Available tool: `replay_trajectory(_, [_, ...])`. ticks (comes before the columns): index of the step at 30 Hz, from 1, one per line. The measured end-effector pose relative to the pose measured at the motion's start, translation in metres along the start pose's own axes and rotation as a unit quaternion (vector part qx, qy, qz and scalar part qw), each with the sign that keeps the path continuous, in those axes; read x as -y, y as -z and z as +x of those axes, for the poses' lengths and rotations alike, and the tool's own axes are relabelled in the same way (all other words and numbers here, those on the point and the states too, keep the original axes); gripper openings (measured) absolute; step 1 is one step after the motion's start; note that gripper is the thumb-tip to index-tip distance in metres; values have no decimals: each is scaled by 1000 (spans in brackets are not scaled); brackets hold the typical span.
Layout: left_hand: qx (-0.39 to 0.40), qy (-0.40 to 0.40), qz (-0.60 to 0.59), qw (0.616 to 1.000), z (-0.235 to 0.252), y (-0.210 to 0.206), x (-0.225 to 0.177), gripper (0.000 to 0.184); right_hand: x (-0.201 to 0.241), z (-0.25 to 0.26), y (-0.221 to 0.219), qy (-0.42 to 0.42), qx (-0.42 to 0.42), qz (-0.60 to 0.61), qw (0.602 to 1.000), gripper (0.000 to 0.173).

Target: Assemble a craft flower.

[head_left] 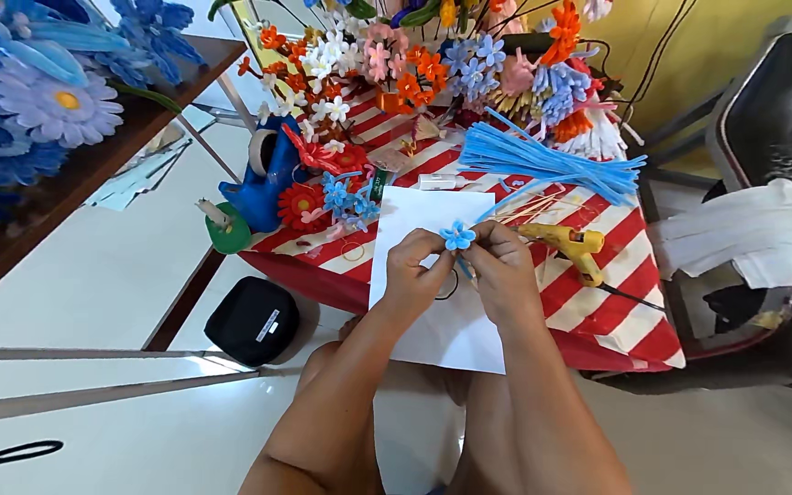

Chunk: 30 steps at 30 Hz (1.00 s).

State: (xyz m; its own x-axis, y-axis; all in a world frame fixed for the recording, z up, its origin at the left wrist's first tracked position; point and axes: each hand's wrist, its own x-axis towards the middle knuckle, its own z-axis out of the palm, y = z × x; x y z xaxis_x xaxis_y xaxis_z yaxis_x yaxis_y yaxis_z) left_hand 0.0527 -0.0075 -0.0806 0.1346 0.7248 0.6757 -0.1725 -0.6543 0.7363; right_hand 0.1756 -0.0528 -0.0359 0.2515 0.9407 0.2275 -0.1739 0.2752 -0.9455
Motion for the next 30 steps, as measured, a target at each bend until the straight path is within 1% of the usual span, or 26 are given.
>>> replay_trajectory(1, [1,34,-24,999,0,0,-2,8,0,0,0,1,1,-1,1000,12])
replay_trajectory(3, [0,130,-98,987,3,0,-10,9,1,-1,2,3,0,-10,1000,12])
replay_trajectory(6, [-10,253,-190,949,9,2,-18,17,2,-1,3,-5,-11,-23,1000,11])
replay_trajectory(8, [-12,293,-210,933,11,3,-20,17,2,-1,3,-6,-17,-28,999,11])
replay_trajectory(10, [-15,304,-211,929,12,3,-21,17,2,-1,3,1,-21,-38,999,11])
replay_trajectory(17, [-27,210,-133,968,8,2,-16,12,-3,1,0,2,-11,-38,999,8])
replay_trajectory(20, [-24,147,-62,987,4,3,-6,5,-4,3,-4,0,-5,-30,1000,8])
replay_trajectory(23, [-25,69,11,997,2,4,-2,6,-7,4,-6,0,-4,-23,1000,8])
replay_trajectory(26, [-21,21,27,999,2,6,-1,6,-8,5,-7,1,0,-18,1000,10])
replay_trajectory(30, [-21,7,15,1000,2,9,0,6,-8,5,-10,-8,8,-1,1000,11])
